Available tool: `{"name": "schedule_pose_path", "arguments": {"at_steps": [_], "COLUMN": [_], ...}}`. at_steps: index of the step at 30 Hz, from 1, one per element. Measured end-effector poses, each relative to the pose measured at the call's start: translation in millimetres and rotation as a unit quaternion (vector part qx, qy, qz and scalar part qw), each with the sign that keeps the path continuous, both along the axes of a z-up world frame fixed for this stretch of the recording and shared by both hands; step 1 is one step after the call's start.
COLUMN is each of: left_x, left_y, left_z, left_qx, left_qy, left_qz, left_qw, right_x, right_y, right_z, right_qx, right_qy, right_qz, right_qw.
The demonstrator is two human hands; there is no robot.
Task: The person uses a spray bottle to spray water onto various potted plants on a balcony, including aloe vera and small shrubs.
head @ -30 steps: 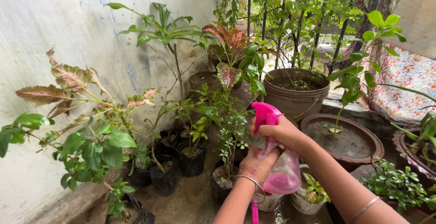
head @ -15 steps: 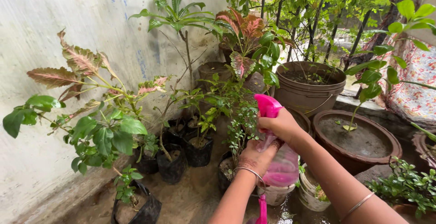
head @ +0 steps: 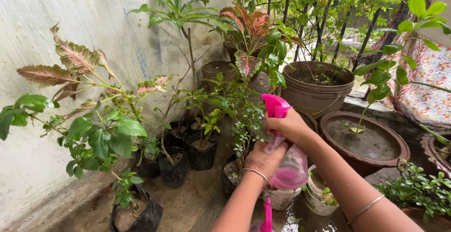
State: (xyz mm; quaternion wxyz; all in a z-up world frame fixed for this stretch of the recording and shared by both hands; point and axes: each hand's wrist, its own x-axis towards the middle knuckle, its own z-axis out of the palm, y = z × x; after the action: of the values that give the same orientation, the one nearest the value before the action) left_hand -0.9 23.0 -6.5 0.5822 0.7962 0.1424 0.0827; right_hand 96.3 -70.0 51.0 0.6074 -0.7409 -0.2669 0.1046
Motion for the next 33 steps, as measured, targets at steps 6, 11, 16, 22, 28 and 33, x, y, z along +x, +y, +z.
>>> {"name": "schedule_pose_path", "arguments": {"at_steps": [6,11,16,22,28,33], "left_x": [9,11,13,14,15,10], "left_y": [-12,-35,-52,-48,-36,-39], "left_z": [5,6,8,9,2,9], "left_qx": [0.036,0.031,0.013,0.022,0.037,0.034], "left_qy": [0.036,0.021,0.026,0.053,0.014,0.023], "left_qz": [0.024,0.017,0.022,0.028,0.054,0.058], "left_qw": [0.998,0.999,0.999,0.998,0.998,0.997], "right_x": [-6,15,25,14,20,6], "right_y": [-17,-40,-56,-48,-34,-36], "right_z": [19,3,-1,12,2,18], "right_qx": [0.045,0.044,0.018,0.037,0.021,0.061], "right_qy": [-0.003,0.006,-0.007,-0.005,-0.017,-0.025], "right_qz": [0.049,0.036,0.012,0.036,0.021,0.105], "right_qw": [0.998,0.998,1.0,0.999,0.999,0.992]}}
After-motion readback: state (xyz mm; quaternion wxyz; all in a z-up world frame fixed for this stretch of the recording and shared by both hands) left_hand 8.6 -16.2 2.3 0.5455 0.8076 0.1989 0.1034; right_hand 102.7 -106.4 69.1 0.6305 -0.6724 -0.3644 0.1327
